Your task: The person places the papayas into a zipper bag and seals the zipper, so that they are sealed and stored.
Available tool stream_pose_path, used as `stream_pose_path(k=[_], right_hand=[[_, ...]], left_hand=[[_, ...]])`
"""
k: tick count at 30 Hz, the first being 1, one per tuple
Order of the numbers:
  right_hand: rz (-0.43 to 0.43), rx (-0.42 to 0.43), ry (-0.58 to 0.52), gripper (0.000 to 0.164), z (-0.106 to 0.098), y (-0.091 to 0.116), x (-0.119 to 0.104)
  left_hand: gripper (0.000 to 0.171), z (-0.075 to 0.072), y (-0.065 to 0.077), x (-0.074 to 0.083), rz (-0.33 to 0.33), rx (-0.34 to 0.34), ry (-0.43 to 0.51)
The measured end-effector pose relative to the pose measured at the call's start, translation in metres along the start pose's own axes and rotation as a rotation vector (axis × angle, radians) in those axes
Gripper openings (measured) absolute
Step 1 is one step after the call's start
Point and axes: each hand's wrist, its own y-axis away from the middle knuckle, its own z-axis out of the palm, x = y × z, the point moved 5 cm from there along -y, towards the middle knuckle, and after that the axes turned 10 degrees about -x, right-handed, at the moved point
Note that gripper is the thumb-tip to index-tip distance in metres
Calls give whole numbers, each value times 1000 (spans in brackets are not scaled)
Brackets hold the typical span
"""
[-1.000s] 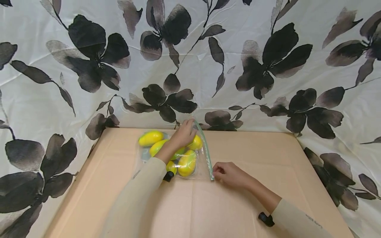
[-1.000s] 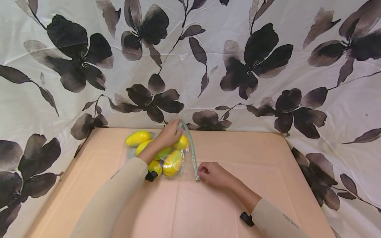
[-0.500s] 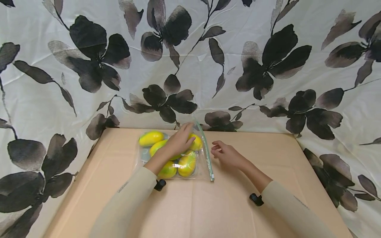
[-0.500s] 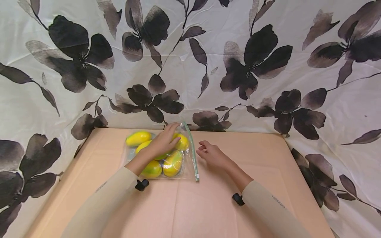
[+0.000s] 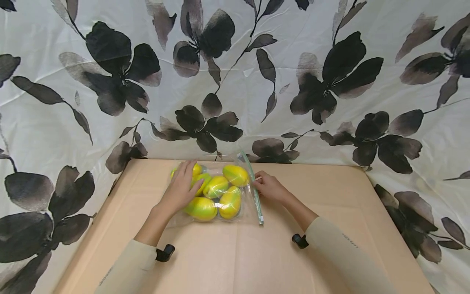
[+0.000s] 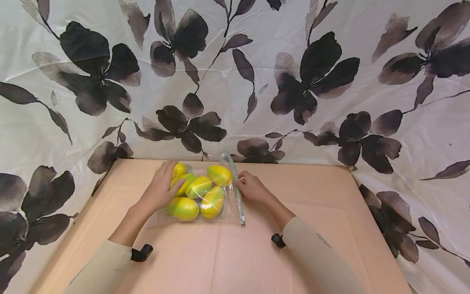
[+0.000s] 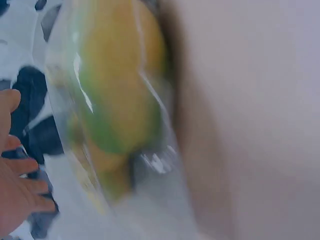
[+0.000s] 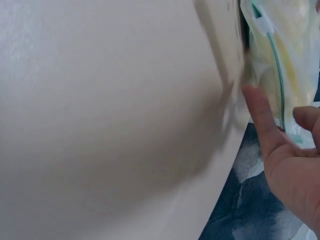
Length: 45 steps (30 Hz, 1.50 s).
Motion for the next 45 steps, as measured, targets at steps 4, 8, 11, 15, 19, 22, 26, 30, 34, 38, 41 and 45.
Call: stream_pose_path(k=[4,8,11,15,19,22,26,30,34,38,41,45], right_hand=[[-3,20,51,27,2,-3,2],[-27,24,81,23,5,-4,5],[-36,20,62,22,7,-4,6],[-34,29,41,22,9,-2,6],[-53,36,33,22,10,1,8],[-63,48,24,23,11,5,13],[-50,60,1,27,8,13,22],[-19,59,-34,33,1,25,34],[-15,61,-74,39,-8,40,47],[-16,70,-100,43,-18,53,58],[6,89,-107,44,-27,60,66],[29,115,-82,45,-42,66,77]], left_hand=[[82,-1,18,-30,-124,-17,65],[91,3,32,-53,-228,-49,181],[93,8,38,-66,-277,-68,269],[96,19,42,-77,-310,-100,387],[93,31,43,-79,-292,-120,470],[88,37,43,-76,-255,-113,483],[87,45,42,-66,-204,-108,466],[87,53,39,-52,-152,-124,441],[85,61,33,-34,-95,-137,406],[81,68,25,-17,-38,-147,392],[79,73,19,-4,-18,-164,398],[77,79,9,11,-14,-182,407]])
